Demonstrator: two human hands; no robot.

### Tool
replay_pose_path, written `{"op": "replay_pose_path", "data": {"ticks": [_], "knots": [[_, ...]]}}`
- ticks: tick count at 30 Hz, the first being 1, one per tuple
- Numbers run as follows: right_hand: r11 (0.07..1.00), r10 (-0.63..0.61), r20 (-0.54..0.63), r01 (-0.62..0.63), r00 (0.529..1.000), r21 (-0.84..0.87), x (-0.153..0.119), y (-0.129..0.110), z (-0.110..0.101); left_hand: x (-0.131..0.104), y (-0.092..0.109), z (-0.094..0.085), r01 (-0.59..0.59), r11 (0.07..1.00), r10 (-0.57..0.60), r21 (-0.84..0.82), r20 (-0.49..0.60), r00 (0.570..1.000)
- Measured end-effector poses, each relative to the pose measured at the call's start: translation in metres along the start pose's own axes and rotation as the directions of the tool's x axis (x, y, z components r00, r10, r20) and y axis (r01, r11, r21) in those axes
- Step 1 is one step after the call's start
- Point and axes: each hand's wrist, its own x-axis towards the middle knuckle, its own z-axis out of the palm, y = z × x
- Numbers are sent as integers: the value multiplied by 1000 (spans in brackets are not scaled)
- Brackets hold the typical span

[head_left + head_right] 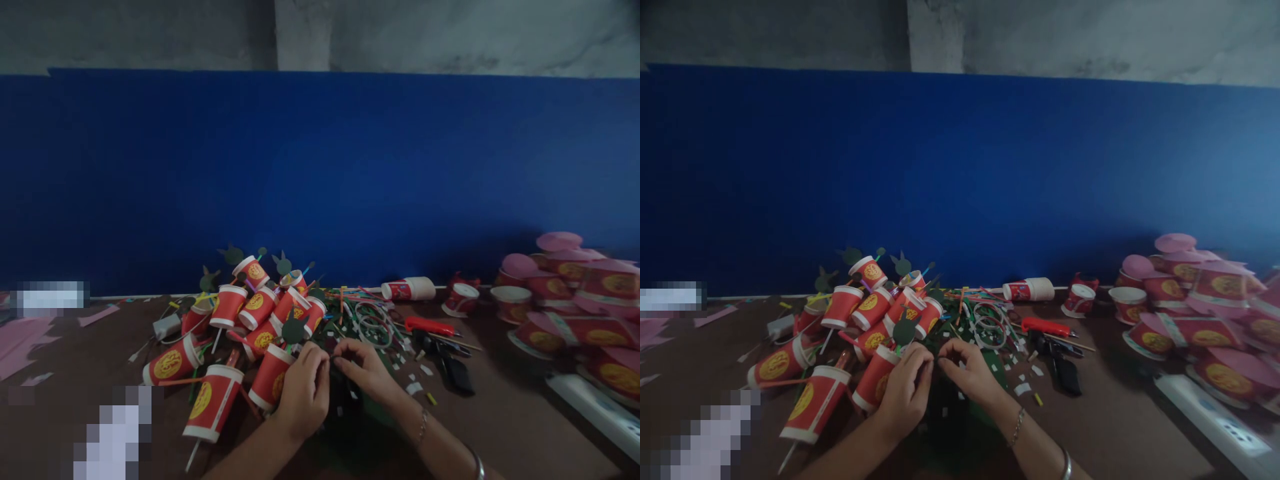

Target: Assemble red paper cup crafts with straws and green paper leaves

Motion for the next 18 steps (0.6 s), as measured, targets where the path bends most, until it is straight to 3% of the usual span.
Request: {"op": "replay_pose_path", "data": {"ticks": [5,8,10,14,18], "knots": [[976,106,-58,-93,993,196,4,8,-2,8,10,-12,3,992,6,123,-70,998],[951,144,-91,-113,985,289,4,9,-1,19,19,-32,-21,972,61,235,-165,984],[940,172,-80,-139,982,313,4,9,0,25,22,-50,26,943,43,332,-201,979],[934,189,-75,-156,979,320,4,7,2,22,16,-80,204,822,-159,532,-130,979],[956,130,-134,-88,983,279,3,5,4,0,2,-84,272,667,-389,693,13,921]]}}
